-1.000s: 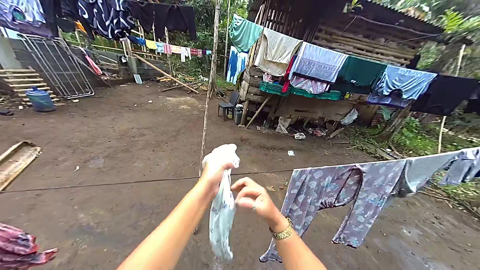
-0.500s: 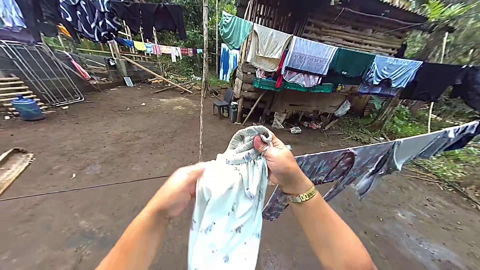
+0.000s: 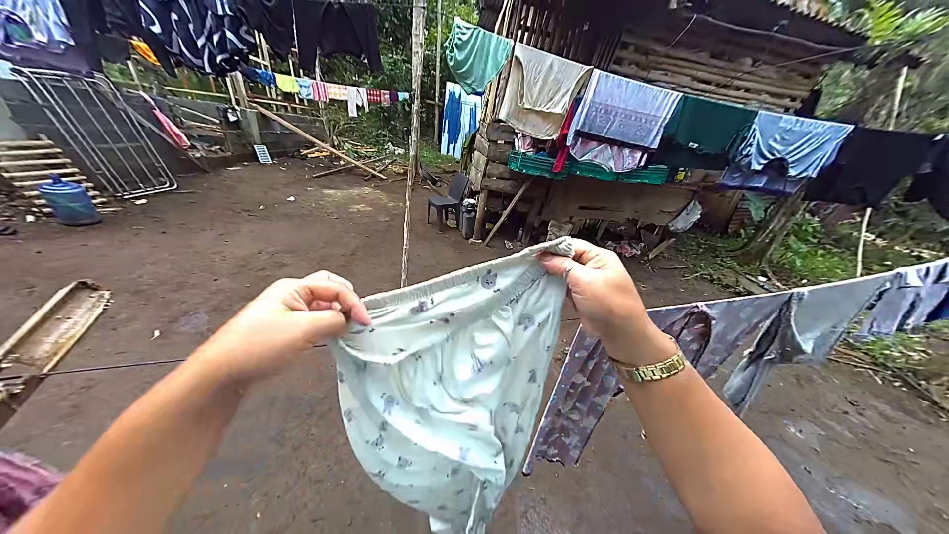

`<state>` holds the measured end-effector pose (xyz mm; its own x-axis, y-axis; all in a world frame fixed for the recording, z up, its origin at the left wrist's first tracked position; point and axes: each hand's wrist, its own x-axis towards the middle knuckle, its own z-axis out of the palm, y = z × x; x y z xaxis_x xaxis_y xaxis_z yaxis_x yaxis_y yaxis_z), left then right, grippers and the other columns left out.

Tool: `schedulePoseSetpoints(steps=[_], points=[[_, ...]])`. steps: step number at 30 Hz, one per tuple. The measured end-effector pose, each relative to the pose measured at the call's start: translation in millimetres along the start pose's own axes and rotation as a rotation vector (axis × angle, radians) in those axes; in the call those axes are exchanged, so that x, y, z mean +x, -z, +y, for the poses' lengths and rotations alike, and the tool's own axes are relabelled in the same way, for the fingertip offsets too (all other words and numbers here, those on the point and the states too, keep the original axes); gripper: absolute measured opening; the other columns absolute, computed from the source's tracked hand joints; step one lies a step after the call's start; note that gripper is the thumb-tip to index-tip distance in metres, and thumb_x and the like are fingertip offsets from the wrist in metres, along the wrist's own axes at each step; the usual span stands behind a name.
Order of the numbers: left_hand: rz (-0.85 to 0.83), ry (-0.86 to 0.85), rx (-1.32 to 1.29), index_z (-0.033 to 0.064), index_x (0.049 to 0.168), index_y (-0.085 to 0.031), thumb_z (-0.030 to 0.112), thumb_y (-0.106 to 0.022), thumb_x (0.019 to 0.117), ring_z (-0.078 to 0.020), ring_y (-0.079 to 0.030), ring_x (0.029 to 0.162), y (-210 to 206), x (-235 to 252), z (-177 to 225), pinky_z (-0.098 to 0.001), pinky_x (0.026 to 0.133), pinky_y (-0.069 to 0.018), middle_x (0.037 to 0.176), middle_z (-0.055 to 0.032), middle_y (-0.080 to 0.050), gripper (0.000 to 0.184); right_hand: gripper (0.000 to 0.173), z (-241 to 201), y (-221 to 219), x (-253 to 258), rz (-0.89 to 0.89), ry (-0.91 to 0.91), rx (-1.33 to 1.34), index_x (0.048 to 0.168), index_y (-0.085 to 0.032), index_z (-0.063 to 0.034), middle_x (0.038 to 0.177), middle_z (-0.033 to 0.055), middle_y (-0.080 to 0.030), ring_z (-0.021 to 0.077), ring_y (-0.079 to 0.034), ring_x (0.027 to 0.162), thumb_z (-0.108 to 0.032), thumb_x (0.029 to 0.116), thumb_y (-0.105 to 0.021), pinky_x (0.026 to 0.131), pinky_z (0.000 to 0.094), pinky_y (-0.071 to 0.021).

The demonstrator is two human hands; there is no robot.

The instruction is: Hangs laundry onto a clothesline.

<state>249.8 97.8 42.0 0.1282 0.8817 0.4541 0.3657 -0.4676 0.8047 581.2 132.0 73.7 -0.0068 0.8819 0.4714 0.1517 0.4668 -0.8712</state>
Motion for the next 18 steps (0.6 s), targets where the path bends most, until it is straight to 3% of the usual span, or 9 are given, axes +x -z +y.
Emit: schedulePoseSetpoints(steps=[1,3,5,7,10,12,15,16,18], points=[[-0.016,-0.033,0.231,0.0191,0.074,-0.074,-0.003,-0.056,0.0838,-0.0086,-0.061,0.085,2,0,1,-0.0290,0.070,-0.0506,0.093,0.0036,-0.065,0.030,0.013,1,2,1,0.008,0.030,-0.038,0.104,-0.071,-0.0073,0.089,-0.0006,-0.071,0.0054,-0.066,0.074,-0.008,0.1029,-0.058,0.067,0.0247,-0.0567],[-0.003,-0.120,0.594,0.0143,0.083,-0.077,-0.010,-0.057,0.0900,-0.0240,-0.062,0.092,-1,-1,8,-0.0473,0.075,-0.0520,0.102,-0.0080,-0.064,0.032,0.017,0,4,1,-0.034,0.116,-0.106,0.111,-0.070,-0.0090,0.092,-0.0010,-0.071,0.0042,-0.065,0.074,-0.004,0.1028,-0.056,0.067,0.0230,-0.0554],[0.094,-0.227,0.779,0.0065,0.097,-0.080,-0.014,-0.061,0.0878,-0.0363,-0.066,0.088,-7,3,4,-0.0584,0.073,-0.0537,0.101,-0.0184,-0.065,0.030,0.026,-6,4,0,-0.111,0.201,-0.149,0.122,-0.064,-0.0107,0.096,-0.0006,-0.069,0.0033,-0.064,0.075,0.002,0.1019,-0.053,0.067,0.0204,-0.0550],[0.196,-0.286,0.852,-0.0005,0.104,-0.077,-0.014,-0.059,0.0871,-0.0432,-0.067,0.086,-8,11,-4,-0.0637,0.072,-0.0530,0.101,-0.0251,-0.066,0.029,0.032,-9,4,2,-0.188,0.319,-0.226,0.117,-0.068,-0.0088,0.104,-0.0006,-0.070,0.0025,-0.066,0.082,0.009,0.0991,-0.048,0.072,0.0200,-0.0565],[0.298,-0.250,0.850,-0.0063,0.104,-0.074,-0.007,-0.057,0.0906,-0.0487,-0.065,0.090,-4,27,4,-0.0676,0.073,-0.0508,0.104,-0.0300,-0.064,0.022,0.042,-9,5,17,-0.356,0.609,-0.556,0.102,-0.077,-0.0104,0.120,0.0072,-0.066,0.0135,-0.062,0.108,0.015,0.0876,-0.047,0.090,0.0310,-0.0539],[0.347,-0.242,0.825,-0.0071,0.101,-0.073,0.007,-0.058,0.0927,-0.0503,-0.065,0.091,1,39,18,-0.0691,0.074,-0.0485,0.100,-0.0310,-0.065,0.022,0.042,-8,3,23,-0.457,0.718,-0.759,0.099,-0.081,-0.0190,0.120,0.0093,-0.066,0.0192,-0.064,0.107,0.012,0.0864,-0.056,0.087,0.0379,-0.0569],[0.430,-0.209,0.911,-0.0080,0.081,-0.065,0.026,-0.062,0.0958,-0.0542,-0.065,0.086,8,61,41,-0.0708,0.070,-0.0461,0.086,-0.0325,-0.064,0.038,0.056,-3,-9,22,-0.561,0.693,-1.101,0.118,-0.077,-0.0301,0.121,0.0137,-0.063,0.0311,-0.065,0.104,0.013,0.0867,-0.061,0.080,0.0489,-0.0575],[0.444,-0.153,0.968,-0.0079,0.076,-0.061,0.029,-0.061,0.0969,-0.0559,-0.064,0.084,11,68,50,-0.0707,0.067,-0.0441,0.082,-0.0332,-0.063,0.043,0.053,2,-12,21,-0.567,0.688,-1.171,0.116,-0.078,-0.0282,0.119,0.0150,-0.063,0.0333,-0.065,0.101,0.013,0.0864,-0.063,0.076,0.0499,-0.0574],[0.433,0.043,1.034,-0.0085,0.079,-0.062,0.035,-0.057,0.1003,-0.0581,-0.063,0.092,17,79,71,-0.0724,0.070,-0.0424,0.087,-0.0358,-0.064,0.049,0.029,14,-14,21,-0.522,0.764,-1.202,0.090,-0.078,-0.0147,0.115,0.0171,-0.064,0.0358,-0.065,0.095,0.011,0.0832,-0.066,0.070,0.0505,-0.0556]])
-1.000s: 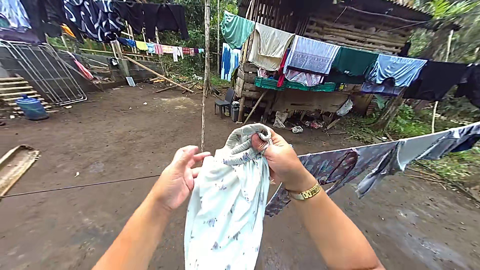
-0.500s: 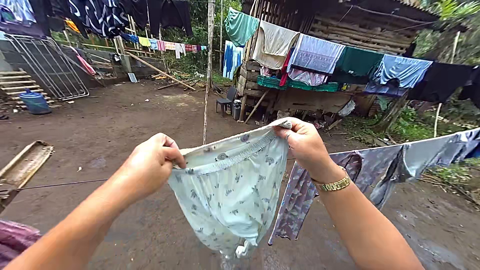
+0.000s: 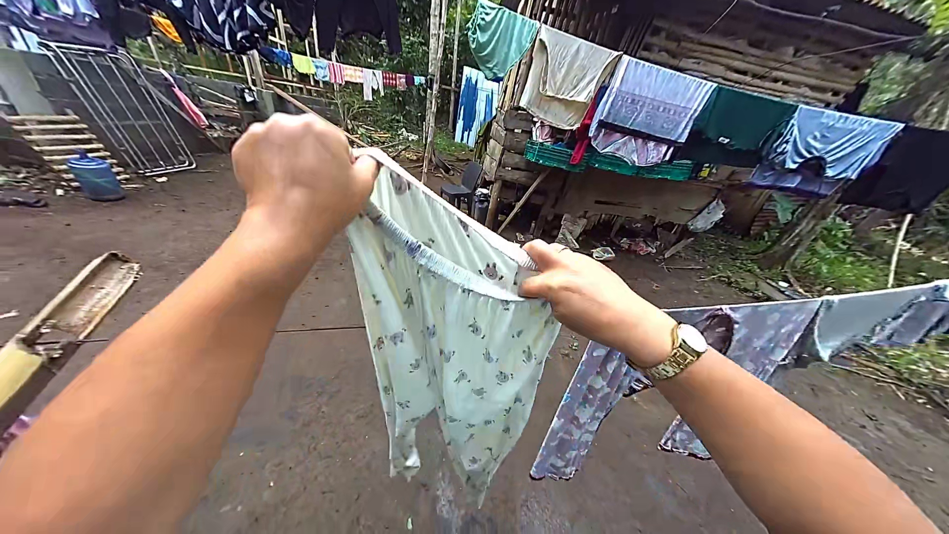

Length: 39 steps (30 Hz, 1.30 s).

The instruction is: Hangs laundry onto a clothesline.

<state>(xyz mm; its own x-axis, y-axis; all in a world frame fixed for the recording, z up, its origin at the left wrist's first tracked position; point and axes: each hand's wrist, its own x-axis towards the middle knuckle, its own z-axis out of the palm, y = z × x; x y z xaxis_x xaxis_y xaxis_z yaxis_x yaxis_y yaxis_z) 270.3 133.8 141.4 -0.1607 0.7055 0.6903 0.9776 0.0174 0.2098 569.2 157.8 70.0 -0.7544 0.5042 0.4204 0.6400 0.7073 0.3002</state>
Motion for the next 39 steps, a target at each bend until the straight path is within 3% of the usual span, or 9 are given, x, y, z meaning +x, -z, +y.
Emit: schedulePoseSetpoints(steps=[4,9,12,14,16,22,26,34,39], points=[[0.019,0.105,-0.009,-0.0076,0.087,-0.065,0.034,-0.055,0.0998,-0.0557,-0.062,0.105,10,21,-4,-0.0732,0.077,-0.0421,0.103,-0.0355,-0.065,0.045,0.015,7,-9,-12,0.177,-0.015,0.119,0.080,-0.073,-0.0036,0.120,0.0185,-0.067,0.0348,-0.068,0.097,0.007,0.0846,-0.063,0.076,0.0525,-0.0571],[0.196,-0.015,-0.135,-0.0074,0.083,-0.065,0.015,-0.057,0.0933,-0.0480,-0.059,0.115,9,14,-17,-0.0689,0.087,-0.0441,0.133,-0.0258,-0.058,0.026,0.036,11,1,-14,0.035,-0.525,0.480,0.078,-0.066,-0.0089,0.066,0.0025,-0.060,0.0141,-0.062,0.063,-0.028,0.1036,-0.049,0.061,0.0391,-0.0506],[0.218,-0.089,-0.128,-0.0069,0.078,-0.058,0.009,-0.059,0.0891,-0.0478,-0.058,0.112,15,9,-11,-0.0671,0.082,-0.0453,0.137,-0.0266,-0.052,0.020,0.053,5,4,5,-0.110,-0.717,0.338,0.070,-0.065,-0.0065,0.064,0.0101,-0.058,0.0270,-0.060,0.066,-0.046,0.1045,-0.055,0.061,0.0512,-0.0456],[0.234,-0.157,-0.162,-0.0062,0.086,-0.060,0.002,-0.057,0.0871,-0.0452,-0.060,0.110,16,8,-10,-0.0640,0.083,-0.0472,0.136,-0.0260,-0.052,0.008,0.018,0,-1,13,-0.212,-0.599,0.276,0.098,-0.078,-0.0108,0.097,0.0153,-0.069,0.0350,-0.067,0.089,-0.022,0.0991,-0.065,0.076,0.0598,-0.0525],[0.208,-0.279,-0.247,-0.0038,0.095,-0.062,-0.005,-0.053,0.0864,-0.0399,-0.061,0.106,16,8,-15,-0.0587,0.085,-0.0489,0.126,-0.0245,-0.056,0.012,0.035,-4,-3,16,-0.301,-0.371,0.345,0.122,-0.076,-0.0159,0.119,0.0144,-0.064,0.0300,-0.066,0.100,-0.001,0.0943,-0.060,0.084,0.0537,-0.0545],[-0.018,-0.545,-0.111,0.0049,0.081,-0.071,-0.011,-0.054,0.0911,-0.0381,-0.070,0.097,11,2,-68,-0.0660,0.078,-0.0508,0.107,-0.0129,-0.075,0.025,0.014,15,-4,4,-0.223,-0.053,0.223,0.093,-0.077,-0.0138,0.112,0.0114,-0.069,0.0315,-0.065,0.102,-0.013,0.0918,-0.063,0.084,0.0575,-0.0490],[-0.119,-0.436,0.060,0.0148,0.108,-0.080,-0.011,-0.055,0.0942,-0.0431,-0.069,0.102,11,-13,-100,-0.0727,0.077,-0.0495,0.118,-0.0107,-0.073,0.039,0.023,43,-6,-15,-0.051,-0.014,0.350,0.090,-0.079,-0.0133,0.117,0.0075,-0.066,0.0185,-0.065,0.100,-0.001,0.0889,-0.059,0.084,0.0413,-0.0567],[-0.142,-0.419,0.028,0.0236,0.093,-0.081,-0.003,-0.058,0.0929,-0.0330,-0.072,0.094,17,-19,-181,-0.0700,0.073,-0.0527,0.108,-0.0008,-0.076,0.035,0.022,81,11,-43,0.078,-0.151,-0.038,0.091,-0.079,-0.0131,0.108,0.0159,-0.071,0.0434,-0.064,0.109,0.004,0.0841,-0.065,0.097,0.0735,-0.0397],[-0.088,-0.445,-0.139,0.0141,0.089,-0.078,0.006,-0.056,0.0919,-0.0276,-0.073,0.085,23,-19,-167,-0.0621,0.072,-0.0538,0.092,-0.0093,-0.075,0.024,0.050,81,26,-41,0.132,-0.048,-0.146,0.081,-0.073,-0.0129,0.094,0.0119,-0.071,0.0389,-0.067,0.098,-0.044,0.0952,-0.036,0.090,0.0703,-0.0420]])
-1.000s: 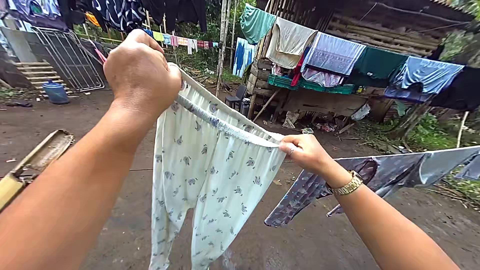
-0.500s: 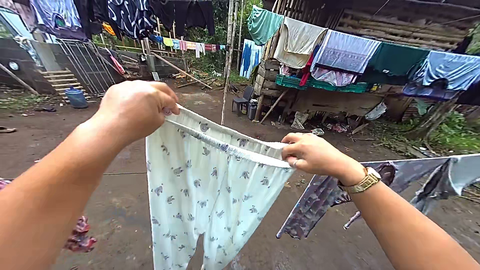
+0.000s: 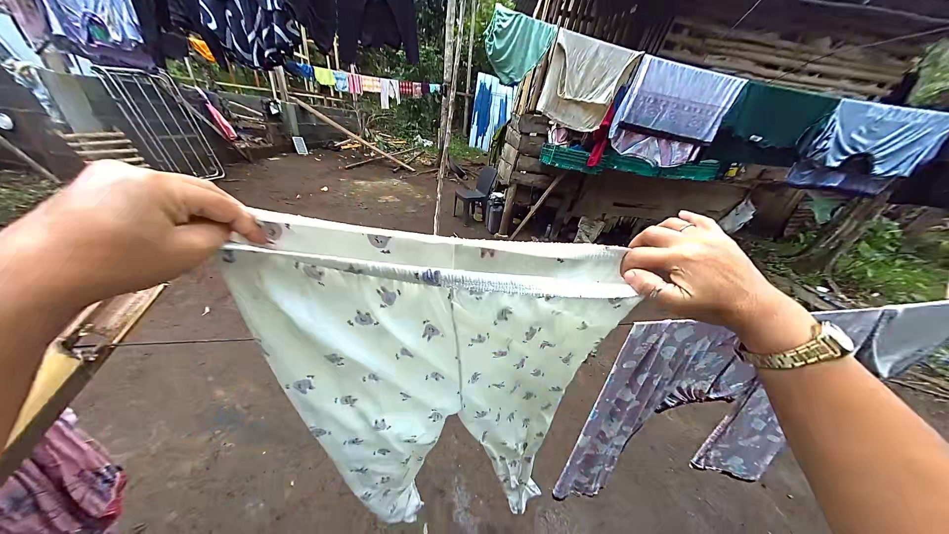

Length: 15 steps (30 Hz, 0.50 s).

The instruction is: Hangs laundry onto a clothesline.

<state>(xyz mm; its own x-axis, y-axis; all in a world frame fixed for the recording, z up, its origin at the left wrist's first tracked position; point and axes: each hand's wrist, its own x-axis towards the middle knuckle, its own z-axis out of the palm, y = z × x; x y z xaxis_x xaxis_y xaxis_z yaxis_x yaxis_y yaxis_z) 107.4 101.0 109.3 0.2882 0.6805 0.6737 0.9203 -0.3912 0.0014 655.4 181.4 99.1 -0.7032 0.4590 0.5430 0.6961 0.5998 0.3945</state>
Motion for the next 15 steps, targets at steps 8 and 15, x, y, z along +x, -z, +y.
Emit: schedulePoseSetpoints(steps=[8,15], points=[[-0.101,-0.031,-0.001,0.0139,0.094,-0.074,0.079,-0.050,0.0884,-0.0277,-0.069,0.078,15,15,12,-0.0621,0.065,-0.0497,0.083,-0.0109,-0.070,0.070,0.056,9,27,6,0.176,-0.158,0.116,0.098,-0.074,-0.0021,0.105,0.0243,-0.066,0.0463,-0.062,0.100,-0.053,0.0997,-0.052,0.085,0.0681,-0.0442],[-0.161,0.114,-0.078,0.0077,0.097,-0.071,0.050,-0.079,0.0820,-0.0170,-0.066,0.069,18,12,14,-0.0488,0.064,-0.0537,0.077,-0.0076,-0.067,0.046,0.014,20,28,1,0.095,-0.334,0.606,0.103,-0.069,-0.0003,0.091,0.0011,-0.068,0.0009,-0.063,0.075,-0.006,0.0902,-0.068,0.070,0.0211,-0.0562]])
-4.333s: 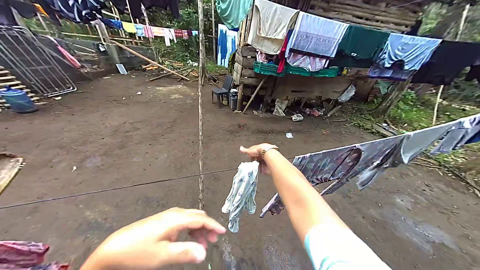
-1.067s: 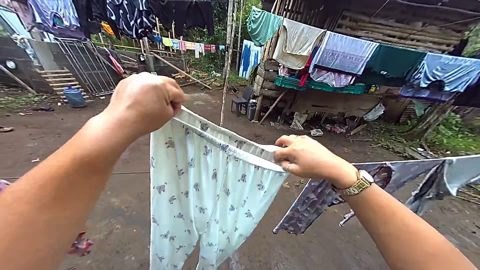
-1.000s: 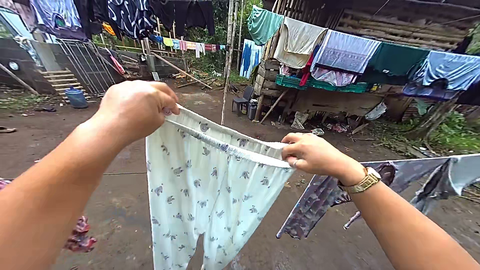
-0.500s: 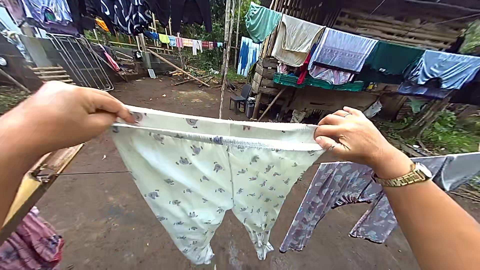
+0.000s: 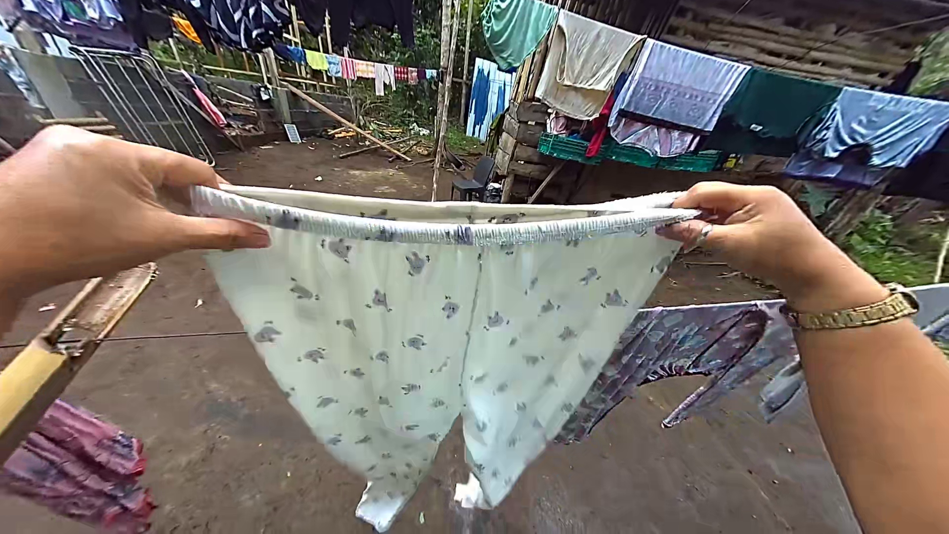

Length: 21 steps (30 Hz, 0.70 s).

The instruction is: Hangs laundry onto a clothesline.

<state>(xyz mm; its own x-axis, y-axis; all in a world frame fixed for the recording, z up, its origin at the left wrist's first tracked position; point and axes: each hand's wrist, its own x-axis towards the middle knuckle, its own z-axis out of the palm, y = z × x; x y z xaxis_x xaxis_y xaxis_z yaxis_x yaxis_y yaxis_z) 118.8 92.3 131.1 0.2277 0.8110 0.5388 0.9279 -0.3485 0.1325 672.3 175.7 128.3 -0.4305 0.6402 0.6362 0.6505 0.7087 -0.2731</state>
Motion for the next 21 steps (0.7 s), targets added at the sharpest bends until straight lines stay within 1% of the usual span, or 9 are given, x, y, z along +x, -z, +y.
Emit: schedulePoseSetpoints(steps=[3,6,8,10,12,15,16,19,21], points=[[0.114,0.041,-0.390,0.0190,0.094,-0.059,0.016,-0.078,0.0789,0.0040,-0.063,0.065,-7,1,9,-0.0192,0.059,-0.0559,0.075,0.0116,-0.066,0.025,0.029,-25,-13,2,-0.012,-0.085,0.321,0.106,-0.057,-0.0096,0.084,-0.0056,-0.071,0.0011,-0.068,0.068,0.007,0.0836,-0.067,0.061,0.0200,-0.0597],[0.049,-0.011,-0.757,0.0306,0.126,-0.049,0.004,-0.068,0.0852,0.0023,-0.069,0.069,-8,4,20,-0.0171,0.060,-0.0599,0.087,0.0139,-0.071,0.053,0.035,-31,-21,14,-0.064,0.080,0.498,0.117,-0.051,-0.0193,0.091,-0.0113,-0.073,-0.0015,-0.068,0.076,0.004,0.0913,-0.058,0.067,0.0174,-0.0590],[0.018,-0.023,-0.523,0.0279,0.140,-0.043,0.010,-0.068,0.0868,0.0026,-0.068,0.070,1,7,19,-0.0188,0.062,-0.0610,0.088,0.0136,-0.068,0.062,0.047,-34,-19,24,-0.076,0.043,0.376,0.135,-0.043,-0.0158,0.086,-0.0084,-0.067,0.0001,-0.066,0.071,0.001,0.0924,-0.055,0.066,0.0193,-0.0586],[0.034,-0.027,-0.117,0.0126,0.121,-0.065,0.016,-0.065,0.0945,-0.0145,-0.067,0.077,6,6,14,-0.0429,0.068,-0.0569,0.091,-0.0032,-0.068,0.026,0.034,-44,-16,27,-0.051,-0.056,0.024,0.132,-0.058,-0.0037,0.087,0.0058,-0.066,0.0123,-0.062,0.069,-0.002,0.0982,-0.057,0.064,0.0345,-0.0559],[0.041,0.011,0.120,0.0032,0.095,-0.068,0.012,-0.061,0.1002,-0.0372,-0.063,0.081,0,4,14,-0.0650,0.068,-0.0456,0.089,-0.0183,-0.063,0.013,0.019,-51,-21,29,-0.040,-0.052,-0.278,0.109,-0.071,-0.0011,0.092,0.0158,-0.069,0.0263,-0.065,0.080,-0.006,0.1033,-0.054,0.073,0.0514,-0.0519],[0.083,0.188,0.214,0.0082,0.105,-0.065,0.029,-0.047,0.1077,-0.0494,-0.063,0.087,-3,-1,17,-0.0743,0.068,-0.0429,0.091,-0.0255,-0.062,0.027,0.027,-59,-30,28,0.013,-0.025,-0.470,0.113,-0.070,-0.0062,0.090,0.0213,-0.069,0.0423,-0.067,0.083,-0.018,0.1073,-0.046,0.069,0.0645,-0.0474],[0.104,0.258,0.151,0.0094,0.107,-0.063,0.030,-0.045,0.1088,-0.0463,-0.063,0.079,-2,-1,23,-0.0705,0.062,-0.0429,0.084,-0.0250,-0.061,0.028,0.028,-65,-30,29,0.035,-0.077,-0.448,0.115,-0.068,-0.0086,0.082,0.0192,-0.067,0.0397,-0.065,0.074,-0.022,0.1092,-0.044,0.061,0.0614,-0.0456],[0.108,0.521,-0.335,0.0166,0.103,-0.056,0.030,-0.042,0.1109,-0.0076,-0.050,0.042,14,2,48,-0.0275,0.038,-0.0469,0.061,0.0030,-0.052,0.021,0.026,-89,-26,37,0.085,-0.341,-0.024,0.112,-0.062,-0.0139,0.063,-0.0034,-0.054,0.0048,-0.046,0.044,-0.029,0.1119,-0.041,0.040,0.0226,-0.0403],[0.139,0.611,-0.674,0.0195,0.113,-0.053,0.030,-0.041,0.1115,-0.0100,-0.069,0.052,25,5,55,-0.0279,0.049,-0.0615,0.076,0.0040,-0.072,0.016,0.025,-99,-22,43,0.147,-0.433,0.276,0.109,-0.059,-0.0124,0.064,-0.0038,-0.064,0.0051,-0.060,0.046,-0.029,0.1123,-0.040,0.042,0.0214,-0.0528]])
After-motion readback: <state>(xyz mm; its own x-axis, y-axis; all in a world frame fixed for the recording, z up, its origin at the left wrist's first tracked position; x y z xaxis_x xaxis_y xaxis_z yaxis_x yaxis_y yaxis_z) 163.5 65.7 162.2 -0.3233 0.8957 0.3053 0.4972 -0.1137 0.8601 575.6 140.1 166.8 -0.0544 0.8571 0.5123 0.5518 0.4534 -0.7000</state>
